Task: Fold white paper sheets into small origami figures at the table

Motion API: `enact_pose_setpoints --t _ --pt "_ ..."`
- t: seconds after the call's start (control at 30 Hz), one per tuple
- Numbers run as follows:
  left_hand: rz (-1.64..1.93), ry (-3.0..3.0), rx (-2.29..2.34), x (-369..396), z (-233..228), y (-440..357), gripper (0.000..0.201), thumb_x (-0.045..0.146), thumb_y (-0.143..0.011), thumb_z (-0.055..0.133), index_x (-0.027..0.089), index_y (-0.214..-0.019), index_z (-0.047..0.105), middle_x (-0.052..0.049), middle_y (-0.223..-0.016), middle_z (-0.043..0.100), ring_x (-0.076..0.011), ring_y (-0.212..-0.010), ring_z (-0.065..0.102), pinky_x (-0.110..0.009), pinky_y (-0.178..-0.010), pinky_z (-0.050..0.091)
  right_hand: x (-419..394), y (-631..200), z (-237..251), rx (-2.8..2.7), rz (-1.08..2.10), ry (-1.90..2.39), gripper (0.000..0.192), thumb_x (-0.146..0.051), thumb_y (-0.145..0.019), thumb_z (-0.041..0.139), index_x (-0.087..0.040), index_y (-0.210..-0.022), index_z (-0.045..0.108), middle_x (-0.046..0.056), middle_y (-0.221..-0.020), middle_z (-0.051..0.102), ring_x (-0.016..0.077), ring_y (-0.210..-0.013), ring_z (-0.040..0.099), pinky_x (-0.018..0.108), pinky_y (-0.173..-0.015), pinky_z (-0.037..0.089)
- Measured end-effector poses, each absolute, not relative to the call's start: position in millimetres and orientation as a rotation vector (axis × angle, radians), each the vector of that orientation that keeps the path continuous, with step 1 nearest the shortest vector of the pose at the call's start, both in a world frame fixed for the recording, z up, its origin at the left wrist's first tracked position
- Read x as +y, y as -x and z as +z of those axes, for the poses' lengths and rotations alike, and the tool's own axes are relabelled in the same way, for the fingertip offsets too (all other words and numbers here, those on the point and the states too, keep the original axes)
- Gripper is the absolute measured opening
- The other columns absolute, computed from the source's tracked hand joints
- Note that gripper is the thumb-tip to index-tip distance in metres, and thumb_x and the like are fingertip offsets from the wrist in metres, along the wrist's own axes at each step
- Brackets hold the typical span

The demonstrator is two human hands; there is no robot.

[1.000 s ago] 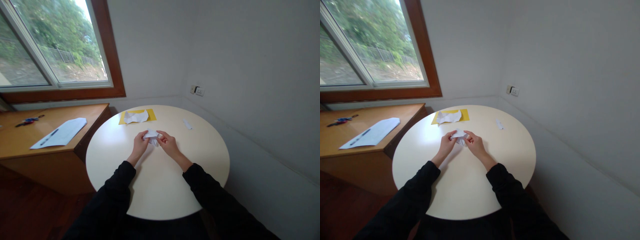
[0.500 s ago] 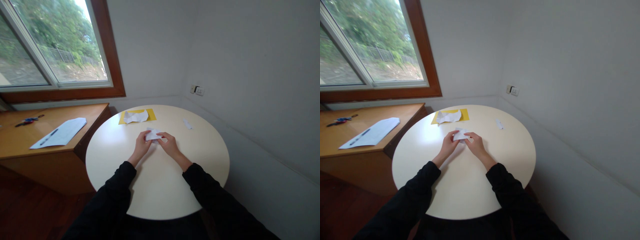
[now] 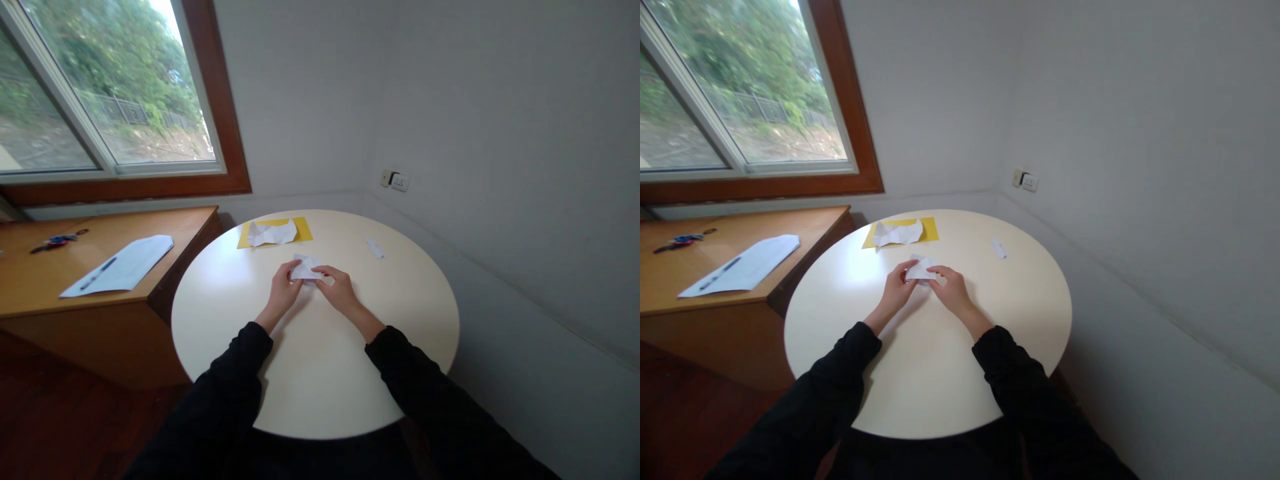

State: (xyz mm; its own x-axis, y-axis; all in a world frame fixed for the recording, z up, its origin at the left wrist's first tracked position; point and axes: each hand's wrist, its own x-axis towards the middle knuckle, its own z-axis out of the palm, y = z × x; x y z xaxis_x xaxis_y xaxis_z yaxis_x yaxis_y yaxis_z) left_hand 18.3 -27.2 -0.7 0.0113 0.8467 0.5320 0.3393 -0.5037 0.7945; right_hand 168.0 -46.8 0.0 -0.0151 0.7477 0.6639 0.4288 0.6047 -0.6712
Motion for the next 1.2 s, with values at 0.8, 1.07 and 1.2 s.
enact_pose_setpoints --t 0.8,1.07,1.2 --pt "1.423 -1.295 0.826 -35.5 13.5 -21.2 0.051 0.033 -0.067 0.061 0.020 -0.114 0.044 -0.008 -0.102 0.057 -0.0170 -0.091 0.057 -0.030 -0.076 0.046 -43.8 -170.7 -2.1 -1.489 0.536 1.052 0.018 -0.031 -0.074 0.055 -0.018 -0.083 0.063 0.000 -0.061 0.061 0.0133 -0.054 0.056 0.025 -0.054 0.045" --pt "1.424 -1.148 0.817 -31.4 13.1 -18.5 0.043 0.035 -0.068 0.057 0.021 -0.107 0.045 -0.002 -0.083 0.058 -0.0135 -0.079 0.058 -0.031 -0.074 0.045 -40.0 -171.4 -4.3 -1.385 0.655 0.998 0.024 -0.040 -0.074 0.055 -0.017 -0.079 0.060 0.001 -0.059 0.060 0.0142 -0.053 0.058 0.025 -0.052 0.045" --pt "1.416 -1.146 0.806 -32.4 14.8 -18.7 0.044 0.035 -0.068 0.058 0.020 -0.107 0.046 -0.001 -0.083 0.058 -0.0129 -0.077 0.058 -0.030 -0.072 0.045 -38.0 -172.4 -4.8 -1.310 0.720 0.985 0.025 -0.041 -0.072 0.056 -0.017 -0.078 0.060 0.000 -0.054 0.060 0.0147 -0.051 0.058 0.025 -0.051 0.044"
